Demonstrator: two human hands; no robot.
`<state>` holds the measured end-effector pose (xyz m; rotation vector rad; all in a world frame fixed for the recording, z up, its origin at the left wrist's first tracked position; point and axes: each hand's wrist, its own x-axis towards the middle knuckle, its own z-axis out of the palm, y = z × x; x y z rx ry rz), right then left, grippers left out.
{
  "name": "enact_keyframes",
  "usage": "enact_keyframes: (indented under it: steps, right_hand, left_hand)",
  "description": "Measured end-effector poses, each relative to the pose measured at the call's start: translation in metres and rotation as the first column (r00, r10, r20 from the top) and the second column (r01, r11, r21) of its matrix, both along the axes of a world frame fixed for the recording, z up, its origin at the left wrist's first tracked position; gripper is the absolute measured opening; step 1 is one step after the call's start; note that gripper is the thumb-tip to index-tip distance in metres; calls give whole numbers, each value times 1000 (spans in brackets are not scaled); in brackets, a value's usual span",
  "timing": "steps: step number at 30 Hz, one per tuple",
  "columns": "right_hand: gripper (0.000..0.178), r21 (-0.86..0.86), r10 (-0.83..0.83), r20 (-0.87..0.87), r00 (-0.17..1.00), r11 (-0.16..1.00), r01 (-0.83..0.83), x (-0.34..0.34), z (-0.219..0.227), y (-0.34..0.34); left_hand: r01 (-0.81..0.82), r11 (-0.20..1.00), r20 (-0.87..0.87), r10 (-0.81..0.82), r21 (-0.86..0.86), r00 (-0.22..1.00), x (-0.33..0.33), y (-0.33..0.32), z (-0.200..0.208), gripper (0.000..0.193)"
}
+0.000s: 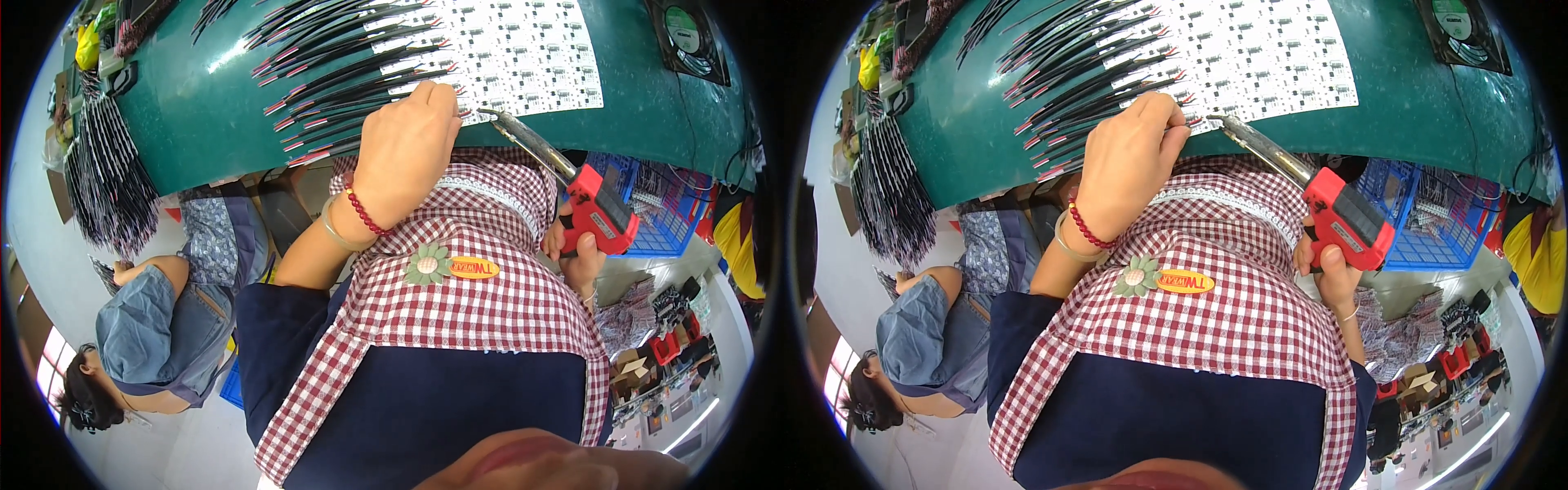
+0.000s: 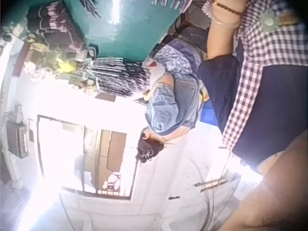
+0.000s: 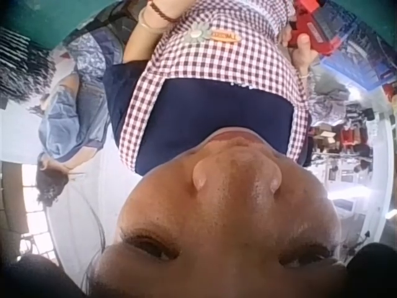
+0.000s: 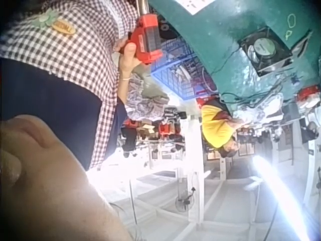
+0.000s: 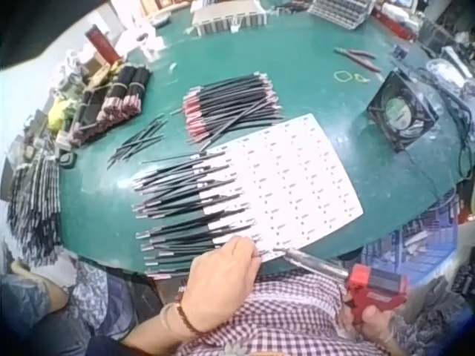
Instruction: The person inserts wires from bundles of wires into a circuit board panel by hand.
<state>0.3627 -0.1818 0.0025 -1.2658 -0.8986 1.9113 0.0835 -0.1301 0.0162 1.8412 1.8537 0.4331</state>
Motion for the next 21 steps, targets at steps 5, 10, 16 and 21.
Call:
enact_keyframes:
  steps: [5, 10, 16, 21]
  right_hand:
    - [66, -9, 3, 21, 1000, 1000, -2, 1, -2, -2]
    - [61, 2, 37, 31, 999, 999, -37, 3, -4, -4]
    - [65, 42, 109, 126, 986, 992, -115, 6, -5, -11]
    - [73, 82, 31, 106, 994, 996, -40, 5, -6, -16]
  left_hand:
    - [96, 995, -34, -97, -12, 995, -4, 5, 4, 12]
    - [95, 995, -22, -96, -11, 995, -4, 4, 2, 12]
    - [103, 995, -42, -103, -5, 994, -3, 5, 3, 12]
    - [64, 996, -20, -63, 59, 998, -2, 5, 0, 9]
